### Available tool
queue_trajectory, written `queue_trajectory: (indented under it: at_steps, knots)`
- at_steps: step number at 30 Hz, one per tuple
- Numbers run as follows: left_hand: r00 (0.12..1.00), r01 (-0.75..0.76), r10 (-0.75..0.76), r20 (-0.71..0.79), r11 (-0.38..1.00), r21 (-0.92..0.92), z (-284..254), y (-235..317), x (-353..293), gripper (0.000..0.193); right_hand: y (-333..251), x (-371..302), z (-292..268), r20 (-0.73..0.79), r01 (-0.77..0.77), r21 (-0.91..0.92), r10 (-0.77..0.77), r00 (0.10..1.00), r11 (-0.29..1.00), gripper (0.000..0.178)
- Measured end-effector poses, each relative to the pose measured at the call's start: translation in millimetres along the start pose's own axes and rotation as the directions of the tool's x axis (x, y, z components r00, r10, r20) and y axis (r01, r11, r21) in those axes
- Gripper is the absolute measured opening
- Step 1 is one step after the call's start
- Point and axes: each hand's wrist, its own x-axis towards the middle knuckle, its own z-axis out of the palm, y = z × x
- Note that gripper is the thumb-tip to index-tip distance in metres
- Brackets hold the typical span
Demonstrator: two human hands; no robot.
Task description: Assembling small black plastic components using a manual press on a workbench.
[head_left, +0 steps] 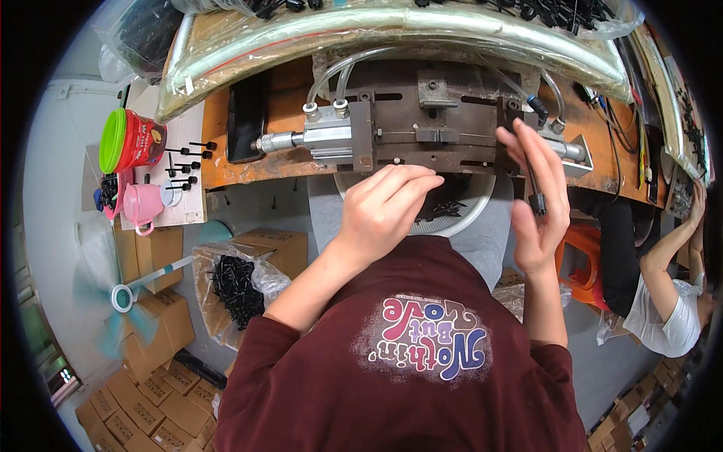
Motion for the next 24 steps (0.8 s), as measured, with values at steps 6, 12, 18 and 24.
queue_trajectory:
  at_steps: [6, 12, 18, 24]
  knots:
    - [0.977, 0.088, -0.082, 0.198, 0.996, -0.021, 2.6, -13.9, -37.8, 0.011, -1.9, -12.4, -4.9, -0.084, -0.129, 0.061, 0.133, 0.987, 0.99, 0.069]
    - [0.939, 0.172, -0.175, 0.297, 0.984, 0.036, 27.4, -27.3, -85.6, 0.005, -4.7, -16.1, 3.5, -0.066, -0.021, -0.21, 0.007, 0.998, 0.978, 0.038]
    - [0.906, 0.14, -0.131, 0.401, 0.99, 0.008, 31.6, -29.8, -89.2, 0.007, 9.1, -26.8, 36.5, 0.105, 0.096, -0.407, -0.058, 0.993, 0.908, 0.028]
    - [0.878, 0.166, -0.161, 0.451, 0.986, 0.028, 31.6, -37.9, -101.4, 0.009, 18.8, -26.9, 60.0, 0.206, 0.219, -0.598, -0.116, 0.972, 0.771, 0.018]
